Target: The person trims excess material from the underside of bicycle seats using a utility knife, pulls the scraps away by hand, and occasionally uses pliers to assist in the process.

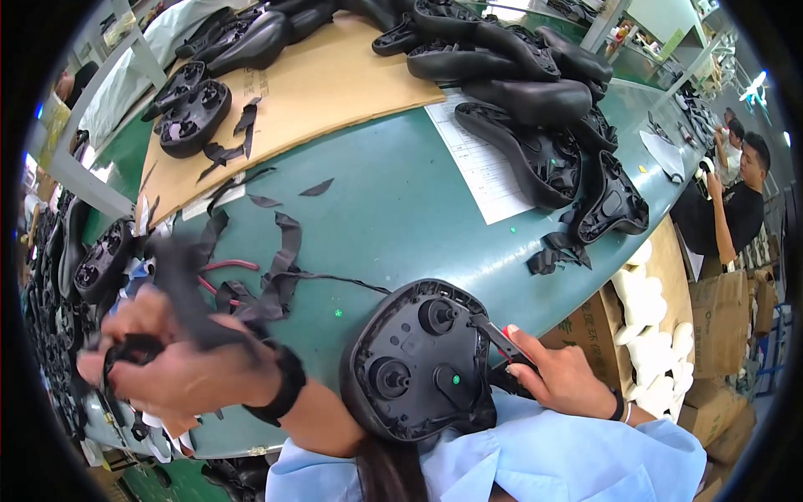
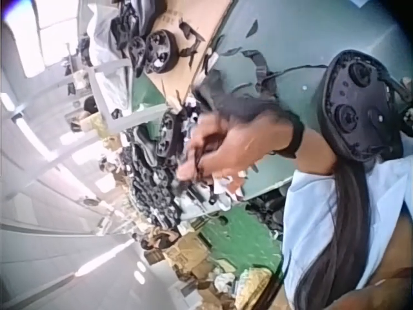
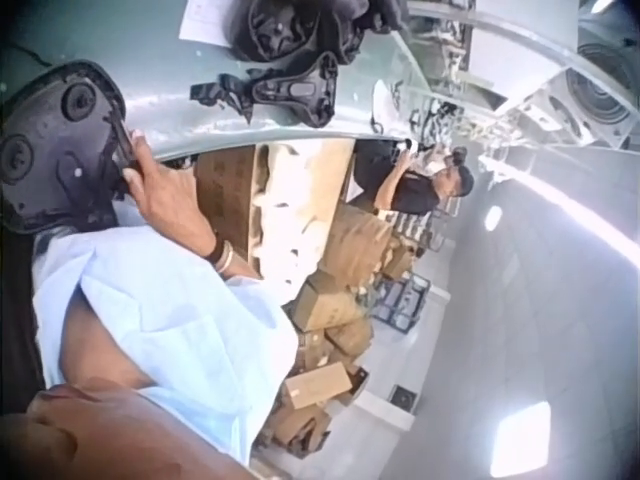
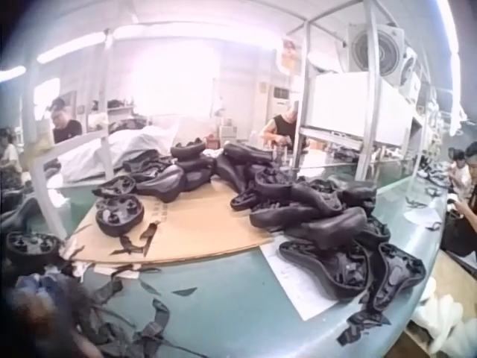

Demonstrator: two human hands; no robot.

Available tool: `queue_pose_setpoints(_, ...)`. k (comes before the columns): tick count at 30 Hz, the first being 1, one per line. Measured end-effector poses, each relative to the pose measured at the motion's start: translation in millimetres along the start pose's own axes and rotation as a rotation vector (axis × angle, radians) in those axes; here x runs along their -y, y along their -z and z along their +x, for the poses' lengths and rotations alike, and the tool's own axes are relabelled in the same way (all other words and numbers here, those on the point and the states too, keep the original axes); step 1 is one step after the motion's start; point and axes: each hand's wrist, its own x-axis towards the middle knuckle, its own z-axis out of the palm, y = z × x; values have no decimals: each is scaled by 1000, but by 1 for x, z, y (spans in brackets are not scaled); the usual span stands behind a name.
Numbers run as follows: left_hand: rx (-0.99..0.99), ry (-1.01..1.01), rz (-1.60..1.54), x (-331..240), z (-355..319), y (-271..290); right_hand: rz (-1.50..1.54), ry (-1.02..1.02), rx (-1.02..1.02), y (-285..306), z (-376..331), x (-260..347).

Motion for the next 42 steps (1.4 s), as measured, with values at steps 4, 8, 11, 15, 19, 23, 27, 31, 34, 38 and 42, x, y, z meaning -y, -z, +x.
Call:
queue_pose_setpoints(4,813,307,339,2,-6,37,298,155,-220,11,28,-10)
queue_pose_setpoints(8,1945,558,334,49,-67,74,543,-6,-349,75,94,-3)
queue_pose_setpoints(11,1732,397,314,86,-24,75,926,272,-463,102,177,-5)
queue_pose_setpoints(15,426,1123,-301,136,31,72,1137,168,-542,131,285,-3)
queue_pose_setpoints(19,1439,238,376,125,-2,81,1004,26,-692,147,353,-23)
queue_pose_setpoints(23,2130,162,30,57,-13,48,945,-49,-638,140,367,-47)
queue_pose_setpoints(27,1333,1358,-392,57,-29,42,1171,88,-491,118,307,-24)
queue_pose_setpoints(31,962,1637,-385,83,-52,49,1181,117,-79,77,197,16)
queue_pose_setpoints(34,847,1882,-588,76,-49,39,1088,169,224,40,149,3)
queue_pose_setpoints(38,1121,1836,-536,55,-52,47,511,767,82,17,151,-27)
queue_pose_setpoints(42,1224,1649,-218,39,-59,50,463,665,12,17,142,-25)
